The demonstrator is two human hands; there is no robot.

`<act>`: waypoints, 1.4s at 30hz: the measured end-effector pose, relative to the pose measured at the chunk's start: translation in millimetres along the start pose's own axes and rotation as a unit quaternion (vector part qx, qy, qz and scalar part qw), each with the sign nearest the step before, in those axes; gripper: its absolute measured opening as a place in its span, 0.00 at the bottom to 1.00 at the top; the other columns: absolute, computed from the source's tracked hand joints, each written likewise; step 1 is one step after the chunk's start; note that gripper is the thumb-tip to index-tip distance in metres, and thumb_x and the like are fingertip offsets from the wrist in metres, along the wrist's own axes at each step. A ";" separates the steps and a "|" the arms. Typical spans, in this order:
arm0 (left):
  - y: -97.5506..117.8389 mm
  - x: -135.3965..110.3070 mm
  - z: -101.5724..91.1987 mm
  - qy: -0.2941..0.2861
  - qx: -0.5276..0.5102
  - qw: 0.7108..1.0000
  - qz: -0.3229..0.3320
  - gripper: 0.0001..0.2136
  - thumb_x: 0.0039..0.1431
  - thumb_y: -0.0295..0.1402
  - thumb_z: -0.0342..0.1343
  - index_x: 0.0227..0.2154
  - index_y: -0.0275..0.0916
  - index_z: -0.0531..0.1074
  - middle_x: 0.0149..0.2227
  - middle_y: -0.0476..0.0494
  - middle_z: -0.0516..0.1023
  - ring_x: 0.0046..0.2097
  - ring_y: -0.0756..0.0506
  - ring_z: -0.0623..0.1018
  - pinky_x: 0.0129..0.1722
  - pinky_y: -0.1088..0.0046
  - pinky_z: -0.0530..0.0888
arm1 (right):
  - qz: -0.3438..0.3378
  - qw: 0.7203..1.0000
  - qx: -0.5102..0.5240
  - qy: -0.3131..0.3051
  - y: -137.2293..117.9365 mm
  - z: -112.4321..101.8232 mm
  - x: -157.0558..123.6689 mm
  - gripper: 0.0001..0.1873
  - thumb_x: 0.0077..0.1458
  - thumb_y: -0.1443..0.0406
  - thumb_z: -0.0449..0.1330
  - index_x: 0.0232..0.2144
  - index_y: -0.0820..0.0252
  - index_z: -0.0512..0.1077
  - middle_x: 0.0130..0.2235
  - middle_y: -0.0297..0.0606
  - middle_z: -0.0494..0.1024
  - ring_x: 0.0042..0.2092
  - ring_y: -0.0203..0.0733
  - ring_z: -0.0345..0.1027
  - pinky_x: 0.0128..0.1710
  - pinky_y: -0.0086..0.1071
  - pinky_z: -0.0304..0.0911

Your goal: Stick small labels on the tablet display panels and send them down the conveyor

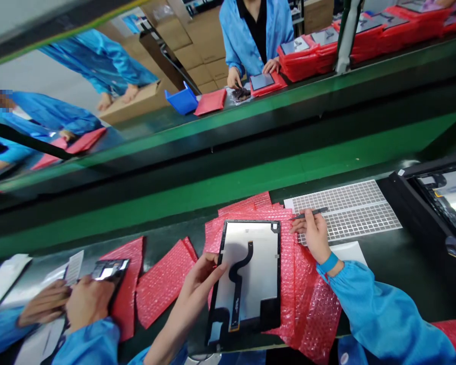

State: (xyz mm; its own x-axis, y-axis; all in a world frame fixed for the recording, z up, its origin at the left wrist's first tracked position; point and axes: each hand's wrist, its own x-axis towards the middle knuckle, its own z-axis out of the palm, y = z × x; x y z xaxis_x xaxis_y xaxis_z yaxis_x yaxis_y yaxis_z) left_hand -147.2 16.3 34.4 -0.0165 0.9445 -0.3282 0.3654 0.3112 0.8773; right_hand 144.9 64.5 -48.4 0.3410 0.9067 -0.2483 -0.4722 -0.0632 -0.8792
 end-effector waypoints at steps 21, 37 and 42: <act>137.9 230.4 36.7 0.092 -0.154 0.977 0.110 0.36 0.53 0.24 0.63 0.66 0.39 0.67 0.44 0.43 0.84 0.37 0.45 0.84 0.35 0.74 0.79 | -0.043 0.993 0.082 0.068 -3.1 -8.3 9.6 0.26 0.62 0.41 0.64 0.41 0.56 0.72 0.27 0.32 0.82 0.24 0.41 0.78 0.26 0.34 0.74; 110.5 248.1 54.0 0.119 0.142 0.967 0.176 0.21 0.57 0.34 0.64 0.53 0.37 0.74 0.53 0.34 0.81 0.55 0.36 0.79 0.61 0.55 0.72 | -0.064 0.996 0.032 0.060 -20.0 -14.1 19.3 0.23 0.64 0.42 0.61 0.42 0.55 0.70 0.27 0.32 0.83 0.24 0.41 0.79 0.29 0.36 0.76; 60.8 81.1 39.7 -0.047 0.498 0.857 0.120 0.27 0.58 0.63 0.58 0.35 0.40 0.75 0.28 0.40 0.79 0.35 0.35 0.81 0.42 0.54 0.77 | -0.081 0.996 -0.025 0.039 -19.5 -16.0 21.2 0.24 0.65 0.43 0.61 0.44 0.55 0.70 0.29 0.33 0.83 0.24 0.39 0.78 0.27 0.33 0.74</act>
State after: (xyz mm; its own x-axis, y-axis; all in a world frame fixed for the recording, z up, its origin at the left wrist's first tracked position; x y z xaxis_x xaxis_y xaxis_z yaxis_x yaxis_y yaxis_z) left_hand -89.4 107.6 47.2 0.2279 0.9416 -0.2480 0.9625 -0.1794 0.2035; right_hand 174.4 78.3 -43.1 0.4724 0.8717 -0.1304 -0.3648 0.0587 -0.9292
